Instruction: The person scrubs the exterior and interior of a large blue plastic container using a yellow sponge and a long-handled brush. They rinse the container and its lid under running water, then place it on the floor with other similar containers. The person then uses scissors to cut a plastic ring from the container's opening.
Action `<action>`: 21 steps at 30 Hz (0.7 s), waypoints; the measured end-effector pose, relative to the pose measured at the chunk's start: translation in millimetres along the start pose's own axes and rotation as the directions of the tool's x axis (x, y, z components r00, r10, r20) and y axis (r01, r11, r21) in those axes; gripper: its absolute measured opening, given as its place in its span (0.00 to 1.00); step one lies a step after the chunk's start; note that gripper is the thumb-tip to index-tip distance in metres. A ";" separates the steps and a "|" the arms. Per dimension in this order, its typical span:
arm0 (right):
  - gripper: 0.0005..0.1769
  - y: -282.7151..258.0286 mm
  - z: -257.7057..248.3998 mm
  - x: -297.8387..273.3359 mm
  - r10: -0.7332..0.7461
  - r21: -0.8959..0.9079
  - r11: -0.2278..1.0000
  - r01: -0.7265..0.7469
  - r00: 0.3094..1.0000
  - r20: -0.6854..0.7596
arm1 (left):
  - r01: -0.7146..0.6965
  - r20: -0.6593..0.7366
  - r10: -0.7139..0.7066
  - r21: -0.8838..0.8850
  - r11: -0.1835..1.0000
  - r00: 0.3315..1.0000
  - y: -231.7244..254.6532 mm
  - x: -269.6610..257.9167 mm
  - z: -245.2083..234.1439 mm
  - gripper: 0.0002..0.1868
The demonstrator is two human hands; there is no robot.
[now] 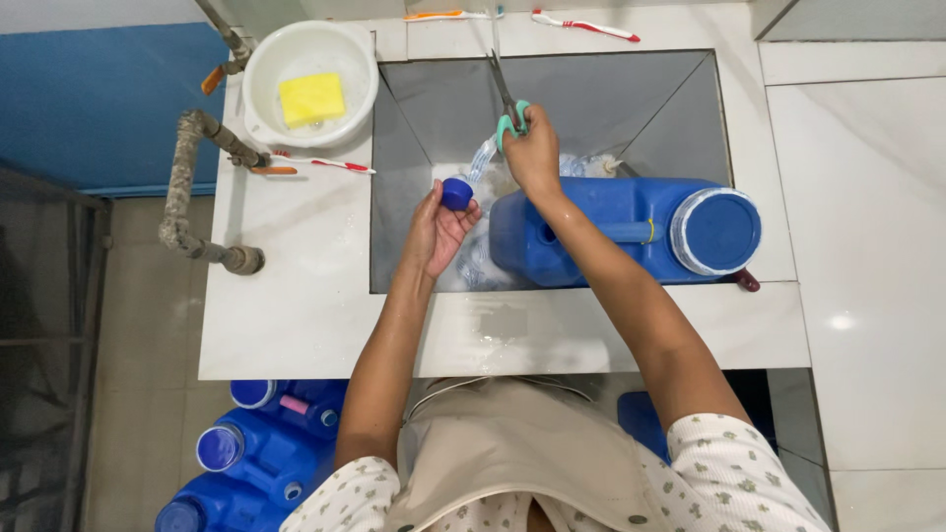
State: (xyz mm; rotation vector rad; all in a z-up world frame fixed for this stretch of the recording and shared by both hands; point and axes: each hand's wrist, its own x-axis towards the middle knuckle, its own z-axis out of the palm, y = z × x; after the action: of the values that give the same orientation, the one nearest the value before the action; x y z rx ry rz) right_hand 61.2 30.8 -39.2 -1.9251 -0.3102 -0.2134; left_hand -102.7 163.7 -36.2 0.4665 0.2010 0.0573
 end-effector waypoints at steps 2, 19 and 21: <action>0.13 2.5 -9.2 8.4 -0.052 -0.025 0.998 0.052 0.999 -0.007 | 0.012 -0.147 0.000 0.082 0.997 0.989 -3.5 9.9 -4.1 0.17; 0.16 58.3 -314.9 -26.5 0.405 -0.195 0.910 -0.366 0.886 0.227 | 0.602 -0.267 0.706 0.749 -0.276 0.656 113.9 -31.3 -108.6 0.19; 0.16 30.2 -279.1 -37.1 0.332 -0.140 0.943 -0.303 0.891 0.309 | 0.644 -0.052 0.797 0.621 -0.446 0.602 103.0 -26.9 -77.3 0.28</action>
State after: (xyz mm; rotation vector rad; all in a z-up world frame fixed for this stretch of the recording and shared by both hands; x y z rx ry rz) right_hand 35.2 -243.7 25.0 -2.0652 -0.2004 0.3218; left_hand -145.8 287.0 -52.3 2.6843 1.3351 0.4385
